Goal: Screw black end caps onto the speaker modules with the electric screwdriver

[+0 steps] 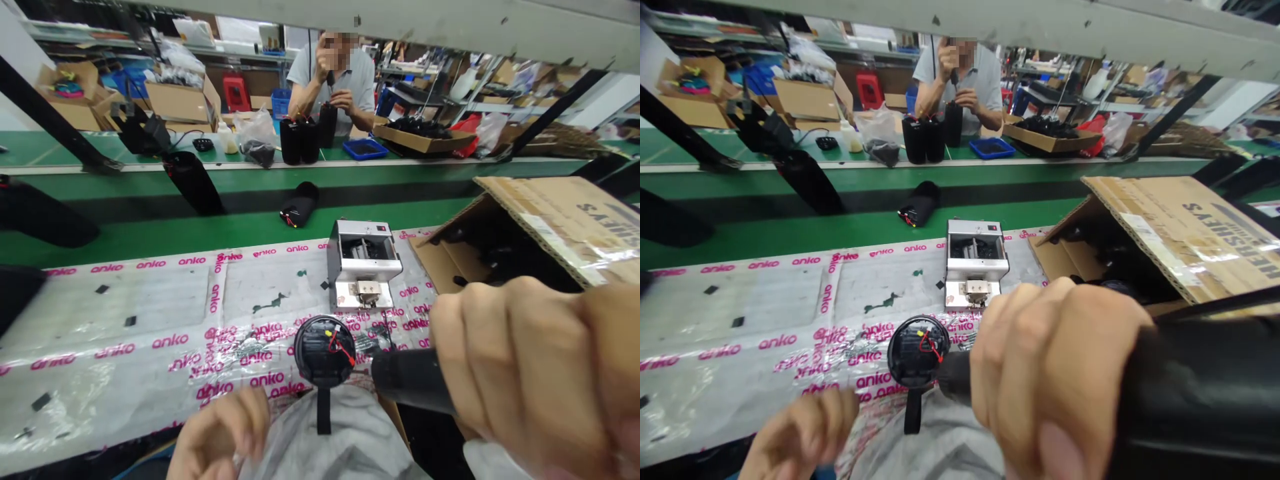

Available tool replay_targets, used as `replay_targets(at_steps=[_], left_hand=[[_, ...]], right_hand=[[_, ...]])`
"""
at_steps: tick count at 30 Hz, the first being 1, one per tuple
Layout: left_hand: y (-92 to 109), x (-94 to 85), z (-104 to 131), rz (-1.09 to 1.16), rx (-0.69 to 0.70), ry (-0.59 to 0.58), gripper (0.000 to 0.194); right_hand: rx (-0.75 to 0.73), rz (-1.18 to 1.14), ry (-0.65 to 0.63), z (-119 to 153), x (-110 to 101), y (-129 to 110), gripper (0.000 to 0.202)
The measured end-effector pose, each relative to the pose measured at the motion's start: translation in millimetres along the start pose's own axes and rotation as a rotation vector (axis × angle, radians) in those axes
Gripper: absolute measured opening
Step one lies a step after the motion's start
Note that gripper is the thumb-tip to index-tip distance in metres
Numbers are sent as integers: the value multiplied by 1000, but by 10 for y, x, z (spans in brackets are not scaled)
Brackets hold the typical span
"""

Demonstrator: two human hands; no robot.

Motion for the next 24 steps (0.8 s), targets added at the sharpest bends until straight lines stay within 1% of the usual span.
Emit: replay_targets(at_steps=[1, 2, 3, 4, 5, 6, 7, 9, 10, 12, 14, 15, 18, 21, 24], left_hand=[[-35, -216, 2, -73, 15, 176, 28], [-71, -359, 12, -161, 25, 316, 33], [-112, -424, 9, -248, 28, 410, 47], [-160, -412, -26, -332, 23, 446, 66], [-218, -330, -100, -397, 17, 418, 84], [-273, -225, -189, -449, 13, 369, 98], [-322, -115, -280, -492, 11, 312, 108], [-395, 59, -428, -555, 7, 224, 115], [-418, 114, -478, -573, 8, 202, 116], [-454, 166, -523, -593, 6, 197, 114], [-481, 178, -518, -601, 10, 217, 106], [-495, 180, -507, -602, 17, 227, 102], [-523, 192, -473, -596, 83, 244, 98], [-564, 201, -443, -577, 161, 244, 105], [-618, 197, -417, -552, 200, 248, 108]], right_hand=[[1, -3, -25, -20, 62, 29, 50], [5, -8, -47, -49, 110, 61, 50], [6, -10, -68, -85, 147, 90, 50], [5, -7, -88, -125, 176, 112, 51], [4, -2, -108, -167, 200, 127, 52], [1, 6, -129, -208, 220, 136, 52], [-2, 16, -154, -247, 239, 140, 50], [-6, 44, -217, -307, 282, 144, 44], [-7, 63, -260, -327, 311, 148, 39], [-16, 106, -374, -333, 387, 162, 28], [-34, 129, -480, -309, 453, 174, 22], [-41, 130, -508, -298, 468, 179, 21], [-28, 129, -513, -277, 489, 203, 22], [36, 131, -501, -245, 544, 269, 33], [69, 120, -500, -223, 569, 357, 45]])
Point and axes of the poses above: each hand's wrist, its own z-axis away from the middle knuckle, its own x-axis out of the palm, y = z × x, the point moved 10 cm from there along -z, towards the middle knuckle, and after that the axes turned 12 degrees about x, right-handed, at the moved point
